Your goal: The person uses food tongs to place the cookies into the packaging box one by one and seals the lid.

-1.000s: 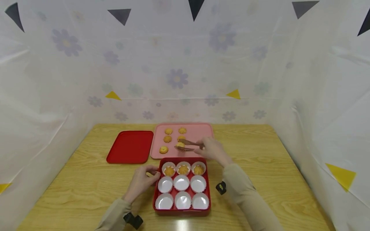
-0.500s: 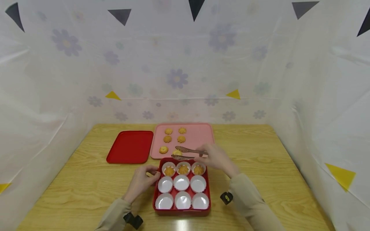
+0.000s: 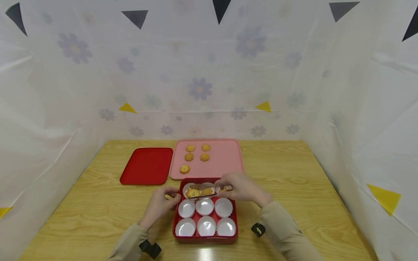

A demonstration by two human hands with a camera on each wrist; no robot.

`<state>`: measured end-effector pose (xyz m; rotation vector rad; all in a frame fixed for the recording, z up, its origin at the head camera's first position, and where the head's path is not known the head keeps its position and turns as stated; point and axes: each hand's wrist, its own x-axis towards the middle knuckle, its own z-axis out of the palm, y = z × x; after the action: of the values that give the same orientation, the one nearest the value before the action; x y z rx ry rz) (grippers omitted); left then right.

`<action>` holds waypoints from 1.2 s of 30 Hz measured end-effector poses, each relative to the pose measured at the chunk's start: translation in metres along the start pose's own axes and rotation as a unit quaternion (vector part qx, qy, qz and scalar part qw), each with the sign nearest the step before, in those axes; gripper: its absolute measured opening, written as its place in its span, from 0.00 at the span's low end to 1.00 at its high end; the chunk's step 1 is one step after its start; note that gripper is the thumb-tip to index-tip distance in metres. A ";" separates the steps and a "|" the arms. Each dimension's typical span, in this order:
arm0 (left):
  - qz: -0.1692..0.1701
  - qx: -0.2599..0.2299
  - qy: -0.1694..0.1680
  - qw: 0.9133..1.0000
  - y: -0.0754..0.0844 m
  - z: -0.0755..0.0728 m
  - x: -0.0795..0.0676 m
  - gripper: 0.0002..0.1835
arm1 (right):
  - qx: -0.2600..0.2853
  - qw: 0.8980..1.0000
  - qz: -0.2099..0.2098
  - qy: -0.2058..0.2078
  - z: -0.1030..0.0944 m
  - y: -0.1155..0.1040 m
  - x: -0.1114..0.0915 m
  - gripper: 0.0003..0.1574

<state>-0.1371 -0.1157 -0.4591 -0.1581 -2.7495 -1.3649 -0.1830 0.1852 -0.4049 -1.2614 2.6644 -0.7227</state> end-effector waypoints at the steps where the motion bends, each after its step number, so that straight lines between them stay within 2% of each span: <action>1: 0.000 -0.001 0.000 1.000 0.000 0.000 0.000 0.10 | 0.003 1.000 -0.003 -0.003 0.001 -0.001 0.000 0.16; 7: 0.003 -0.007 -0.004 1.000 -0.001 -0.001 0.000 0.10 | 0.001 1.000 -0.022 -0.021 0.005 -0.006 0.002 0.19; 14: 0.002 -0.017 -0.018 1.000 -0.002 -0.003 -0.001 0.11 | -0.008 0.999 -0.001 -0.051 0.008 -0.012 0.005 0.24; 24: 0.010 -0.024 -0.025 0.999 -0.004 -0.003 0.000 0.10 | -0.024 0.998 -0.017 -0.053 0.014 -0.015 0.011 0.19; 36: 0.013 -0.022 -0.029 0.999 -0.004 -0.004 0.000 0.10 | -0.037 0.998 0.000 -0.052 0.018 -0.019 0.015 0.19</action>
<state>-0.1377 -0.1211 -0.4598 -0.2388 -2.7553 -1.4371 -0.1745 0.1570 -0.4102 -1.2798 2.6281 -0.5475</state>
